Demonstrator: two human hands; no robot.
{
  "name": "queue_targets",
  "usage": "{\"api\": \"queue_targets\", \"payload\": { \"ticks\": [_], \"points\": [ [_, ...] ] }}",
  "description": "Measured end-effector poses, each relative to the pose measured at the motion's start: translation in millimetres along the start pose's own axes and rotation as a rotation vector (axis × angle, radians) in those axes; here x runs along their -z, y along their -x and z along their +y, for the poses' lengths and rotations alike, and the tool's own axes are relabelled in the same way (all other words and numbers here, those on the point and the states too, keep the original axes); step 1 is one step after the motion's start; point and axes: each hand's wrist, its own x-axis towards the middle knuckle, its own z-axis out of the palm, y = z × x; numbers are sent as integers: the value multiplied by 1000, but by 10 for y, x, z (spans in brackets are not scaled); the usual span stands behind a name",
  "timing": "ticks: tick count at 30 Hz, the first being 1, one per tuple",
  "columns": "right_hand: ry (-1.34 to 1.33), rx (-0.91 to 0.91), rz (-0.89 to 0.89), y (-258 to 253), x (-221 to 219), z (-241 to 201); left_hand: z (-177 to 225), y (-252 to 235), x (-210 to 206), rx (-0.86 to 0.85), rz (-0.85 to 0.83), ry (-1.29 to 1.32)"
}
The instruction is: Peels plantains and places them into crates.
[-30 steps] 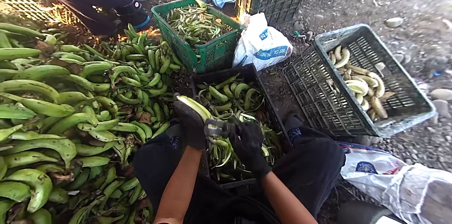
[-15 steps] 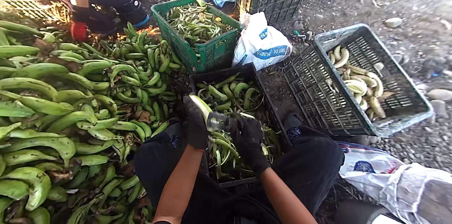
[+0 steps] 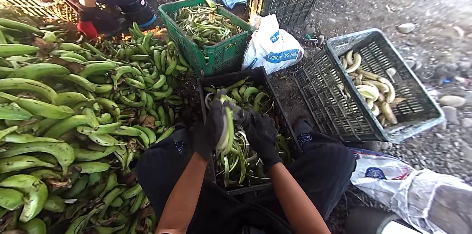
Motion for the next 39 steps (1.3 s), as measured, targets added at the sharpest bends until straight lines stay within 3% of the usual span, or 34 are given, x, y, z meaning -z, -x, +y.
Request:
{"api": "queue_targets", "payload": {
  "ticks": [3, 6, 8, 10, 12, 17, 21, 24, 26, 28, 30, 33, 37, 39],
  "points": [
    [-97, -28, -84, -233, 98, 55, 186, 146, -42, 57, -166, -124],
    [-83, 5, -55, -139, 114, 72, 27, 12, -5, 125, 11, 287],
    [-83, 206, 95, 103, -64, 168, -67, -51, 76, 209, 141, 609],
    [-72, 426, 307, 263, -294, 282, -139, -55, 125, 284, 246, 767],
    [-65, 470, 393, 317, -393, 299, -183, -23, 126, 325, 292, 833],
    [-108, 204, 55, 214, -119, 106, -139, 12, 83, 262, 188, 516],
    [-42, 248, 145, 185, -127, 108, -229, -28, 119, 87, 183, 334],
    [-38, 151, 54, 78, -56, 40, -102, -20, 122, -33, 51, 137],
    [-102, 25, -78, -88, 40, -17, 62, 61, 2, -28, -12, 35],
    [-219, 0, -78, -219, 74, -16, 212, 152, -51, 12, -109, -44],
    [-275, 11, -28, -257, 54, 26, 162, 147, -80, 55, -151, 157],
    [-221, 126, 34, -120, 1, 90, 31, 30, 24, 110, -15, 535],
    [-82, 526, 243, 207, -261, 363, -68, -32, 216, 274, 85, 715],
    [-56, 562, 284, 264, -303, 407, -99, -21, 236, 320, 80, 723]
  ]
}}
